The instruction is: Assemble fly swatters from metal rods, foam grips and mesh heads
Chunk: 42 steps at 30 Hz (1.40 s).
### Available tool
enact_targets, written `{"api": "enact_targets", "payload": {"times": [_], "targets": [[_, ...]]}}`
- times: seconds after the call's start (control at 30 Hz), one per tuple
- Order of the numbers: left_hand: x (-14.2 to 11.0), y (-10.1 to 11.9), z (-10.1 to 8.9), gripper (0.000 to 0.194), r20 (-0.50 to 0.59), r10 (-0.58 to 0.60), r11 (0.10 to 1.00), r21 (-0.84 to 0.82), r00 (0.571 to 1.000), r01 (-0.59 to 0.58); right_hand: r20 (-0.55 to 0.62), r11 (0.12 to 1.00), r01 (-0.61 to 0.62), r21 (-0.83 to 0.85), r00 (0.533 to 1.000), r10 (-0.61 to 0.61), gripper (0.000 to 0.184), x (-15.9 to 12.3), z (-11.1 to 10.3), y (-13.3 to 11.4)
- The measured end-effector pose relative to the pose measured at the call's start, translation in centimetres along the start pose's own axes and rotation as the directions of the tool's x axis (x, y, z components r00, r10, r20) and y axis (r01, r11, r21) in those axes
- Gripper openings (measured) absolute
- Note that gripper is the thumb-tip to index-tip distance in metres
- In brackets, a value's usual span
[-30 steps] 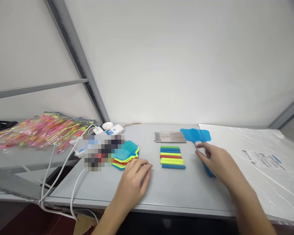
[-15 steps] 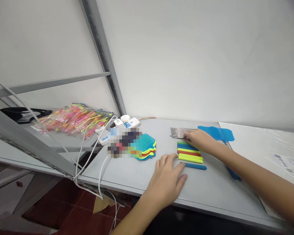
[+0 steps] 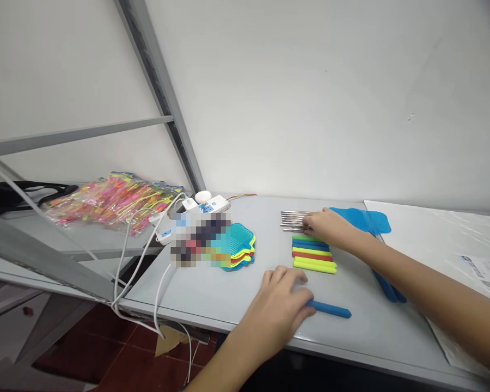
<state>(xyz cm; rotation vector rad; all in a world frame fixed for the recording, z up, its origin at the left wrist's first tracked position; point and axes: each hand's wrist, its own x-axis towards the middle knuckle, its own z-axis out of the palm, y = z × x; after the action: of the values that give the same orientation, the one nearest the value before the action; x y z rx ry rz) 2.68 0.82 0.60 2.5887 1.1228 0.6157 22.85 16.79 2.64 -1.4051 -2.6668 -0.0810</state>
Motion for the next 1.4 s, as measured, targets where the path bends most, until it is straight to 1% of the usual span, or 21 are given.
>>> {"api": "enact_targets", "payload": {"times": [0.1, 0.17, 0.23, 0.3, 0.33, 0.37, 0.4, 0.43, 0.47, 0.5, 0.53, 0.57, 0.6, 0.63, 0.67, 0.73, 0.83, 1.0, 1.1, 1.23, 1.4], "targets": [[-0.4, -0.1, -0.7, 0.011, -0.068, -0.055, 0.975, -0.22, 0.996, 0.039, -0.074, 0.995, -0.005, 0.101, 0.997, 0.013, 0.019, -0.1, -0.8, -0.2], [-0.6, -0.1, -1.3, 0.009, -0.134, -0.142, 0.909, -0.409, 0.981, 0.076, -0.122, 0.99, -0.01, 0.14, 0.992, 0.028, 0.017, -0.5, -2.0, 0.0], [-0.7, -0.1, -1.7, 0.008, -0.198, -0.242, 0.826, -0.556, 0.95, 0.094, -0.158, 0.99, -0.014, 0.141, 0.987, 0.036, 0.009, -1.2, -3.8, 0.0], [-0.5, 0.1, -1.8, 0.009, -0.235, -0.316, 0.765, -0.636, 0.919, 0.101, -0.206, 0.986, -0.03, 0.167, 0.976, 0.065, 0.004, -2.2, -5.9, -0.3], [-0.2, 0.2, -1.7, 0.011, -0.24, -0.342, 0.745, -0.658, 0.909, 0.107, -0.239, 0.976, -0.04, 0.212, 0.967, 0.091, 0.004, -2.9, -6.9, -0.8], [0.2, 0.5, -1.5, 0.012, -0.238, -0.362, 0.731, -0.672, 0.901, 0.116, -0.285, 0.94, -0.04, 0.34, 0.948, 0.144, 0.004, -3.6, -7.9, -1.6], [0.7, 0.7, -1.2, 0.013, -0.233, -0.376, 0.72, -0.682, 0.897, 0.125, -0.322, 0.861, -0.005, 0.508, 0.926, 0.196, 0.004, -4.3, -8.7, -2.5], [1.3, 1.0, -0.9, 0.014, -0.223, -0.386, 0.711, -0.69, 0.895, 0.135, -0.341, 0.713, 0.076, 0.697, 0.91, 0.236, 0.005, -5.1, -9.5, -3.7], [1.9, 1.4, -0.6, 0.015, -0.216, -0.39, 0.707, -0.693, 0.895, 0.141, -0.357, 0.487, 0.187, 0.853, 0.89, 0.283, 0.008, -5.8, -10.1, -4.9], [2.5, 1.7, -0.2, 0.016, -0.214, -0.387, 0.71, -0.689, 0.897, 0.143, -0.331, 0.27, 0.253, 0.929, 0.894, 0.302, 0.012, -6.5, -10.6, -6.1], [3.2, 2.0, 0.1, 0.017, -0.217, -0.377, 0.722, -0.678, 0.9, 0.139, -0.3, 0.116, 0.277, 0.954, 0.898, 0.321, 0.014, -7.1, -10.9, -7.2], [3.7, 2.3, 0.5, 0.018, -0.225, -0.364, 0.738, -0.662, 0.904, 0.133, -0.274, -0.013, 0.294, 0.956, 0.904, 0.329, 0.016, -7.7, -11.1, -8.1], [4.1, 2.5, 0.8, 0.02, -0.239, -0.35, 0.758, -0.641, 0.906, 0.124, -0.245, -0.106, 0.294, 0.95, 0.911, 0.333, 0.018, -8.1, -11.2, -8.9], [4.4, 2.6, 1.1, 0.022, -0.256, -0.335, 0.778, -0.618, 0.907, 0.113, -0.225, -0.175, 0.296, 0.939, 0.913, 0.339, 0.018, -8.5, -11.1, -9.4], [4.6, 2.7, 1.4, 0.024, -0.276, -0.32, 0.796, -0.598, 0.906, 0.099, -0.215, -0.23, 0.305, 0.924, 0.913, 0.346, 0.019, -8.7, -11.0, -9.8], [4.7, 2.8, 1.8, 0.025, -0.302, -0.296, 0.813, -0.578, 0.906, 0.073, -0.214, -0.301, 0.331, 0.894, 0.907, 0.362, 0.018, -9.1, -10.6, -10.0], [4.3, 2.8, 2.2, 0.018, -0.289, -0.289, 0.804, -0.591, 0.913, 0.067, -0.226, -0.351, 0.362, 0.863, 0.9, 0.373, 0.017, -9.4, -9.7, -9.9], [3.7, 3.1, 2.8, 0.014, -0.19, -0.292, 0.783, -0.61, 0.937, 0.121, -0.208, -0.404, 0.354, 0.843, 0.908, 0.363, 0.016, -9.4, -9.0, -9.7], [3.6, 3.3, 2.8, 0.013, -0.163, -0.276, 0.795, -0.593, 0.947, 0.129, -0.218, -0.384, 0.355, 0.852, 0.908, 0.357, 0.016, -9.3, -9.3, -9.5], [3.6, 3.5, 2.7, 0.012, -0.143, -0.245, 0.802, -0.585, 0.959, 0.117, -0.19, -0.344, 0.286, 0.894, 0.939, 0.288, 0.016, -9.2, -9.6, -9.2], [3.7, 3.4, 2.6, 0.011, -0.134, -0.218, 0.817, -0.566, 0.967, 0.106, -0.154, -0.242, 0.199, 0.95, 0.969, 0.194, 0.016, -9.5, -8.3, -9.1]]}}
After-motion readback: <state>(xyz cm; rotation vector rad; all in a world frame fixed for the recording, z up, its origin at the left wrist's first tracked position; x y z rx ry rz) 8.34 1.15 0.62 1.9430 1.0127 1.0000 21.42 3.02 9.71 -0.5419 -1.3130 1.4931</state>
